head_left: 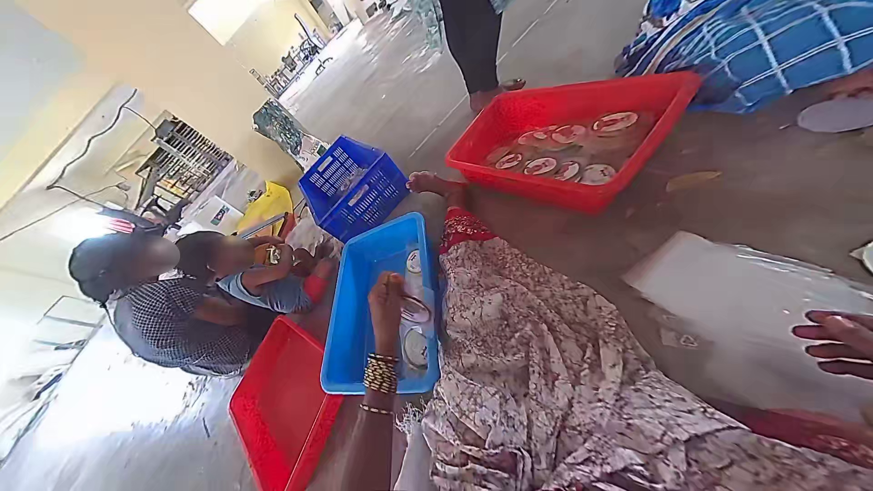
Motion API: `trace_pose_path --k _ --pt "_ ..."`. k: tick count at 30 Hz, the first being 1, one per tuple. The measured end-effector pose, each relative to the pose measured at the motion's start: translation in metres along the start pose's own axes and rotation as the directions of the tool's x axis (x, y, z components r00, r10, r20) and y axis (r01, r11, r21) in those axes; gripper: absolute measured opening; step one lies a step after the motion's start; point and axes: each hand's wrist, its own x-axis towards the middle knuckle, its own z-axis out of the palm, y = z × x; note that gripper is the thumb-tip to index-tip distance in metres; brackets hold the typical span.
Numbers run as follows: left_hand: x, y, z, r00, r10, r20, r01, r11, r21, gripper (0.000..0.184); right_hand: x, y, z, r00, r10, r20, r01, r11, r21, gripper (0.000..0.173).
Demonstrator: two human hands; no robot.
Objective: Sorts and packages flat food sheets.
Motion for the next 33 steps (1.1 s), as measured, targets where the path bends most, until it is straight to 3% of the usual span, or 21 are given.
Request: trace_pose_path --k 2,4,7,9,10,13,16,20,22,23,25,27,29,31,33 --pt "0.001 -0.038 -0.021 0.994 -0.107 -0.024 0.110 0.979 0.170 0.029 -0.003 -0.005 0.005 0.999 0.035 0.003 -0.035 0.998 -0.043 0.022" --pt "-0.004 -0.067 -0.030 0.958 -0.284 0.032 0.273 0.943 0.193 0.030 -0.001 -0.007 0.005 0.997 0.074 0.007 -0.073 0.994 -0.087 0.025" --pt "-0.021 -0.107 -0.033 0.816 -0.490 0.306 0.480 0.870 0.113 0.028 0.003 0.003 0.006 0.996 0.086 0.015 -0.084 0.990 -0.111 0.025" --pt "-0.027 -0.118 -0.030 0.712 -0.534 0.455 0.472 0.845 0.252 0.034 0.004 0.008 0.008 0.997 0.077 -0.010 -0.078 0.992 -0.102 0.024" --pt "-0.029 -0.121 -0.026 0.704 -0.521 0.482 0.427 0.854 0.299 0.037 0.003 0.009 0.007 0.996 0.075 -0.048 -0.079 0.992 -0.096 0.025" --pt "-0.033 -0.123 -0.015 0.802 -0.446 0.397 0.326 0.884 0.335 0.041 0.006 0.014 -0.003 0.986 0.038 -0.162 -0.071 0.977 -0.203 0.027" --pt "-0.024 -0.102 0.001 0.908 -0.311 0.281 0.224 0.926 0.304 0.038 0.016 0.011 -0.014 0.988 -0.015 -0.155 -0.073 0.834 -0.547 0.038" --pt "-0.015 -0.035 0.047 0.973 -0.208 0.097 0.208 0.978 0.006 0.031 0.026 0.009 0.001 0.997 0.073 0.028 -0.018 0.569 -0.822 0.079" --pt "-0.015 -0.003 0.077 0.985 -0.149 0.086 0.161 0.974 -0.157 0.027 0.023 0.005 0.016 0.985 0.146 0.094 0.022 0.437 -0.899 0.090" --pt "-0.017 0.010 0.093 0.988 -0.110 0.107 0.130 0.970 -0.205 0.027 0.022 0.003 0.023 0.977 0.188 0.103 0.024 0.383 -0.924 0.085" --pt "-0.029 0.035 0.124 0.980 -0.025 0.197 0.073 0.968 -0.239 0.029 0.019 0.000 0.028 0.964 0.240 0.112 0.025 0.338 -0.941 0.048" --pt "-0.046 0.056 0.156 0.942 0.026 0.335 0.071 0.958 -0.276 0.028 0.017 -0.004 0.022 0.961 0.240 0.137 0.034 0.388 -0.921 0.026" --pt "-0.065 0.071 0.187 0.877 0.053 0.477 0.106 0.948 -0.300 0.027 0.016 -0.004 0.009 0.976 0.107 0.187 0.089 0.589 -0.803 0.027" --pt "-0.081 0.084 0.215 0.814 0.050 0.579 0.163 0.936 -0.311 0.030 0.015 0.002 0.003 0.977 -0.100 0.188 0.185 0.835 -0.518 0.025" --pt "-0.093 0.095 0.238 0.768 0.053 0.638 0.180 0.938 -0.295 0.051 0.011 0.008 0.005 0.955 -0.215 0.203 0.236 0.968 -0.087 0.014"
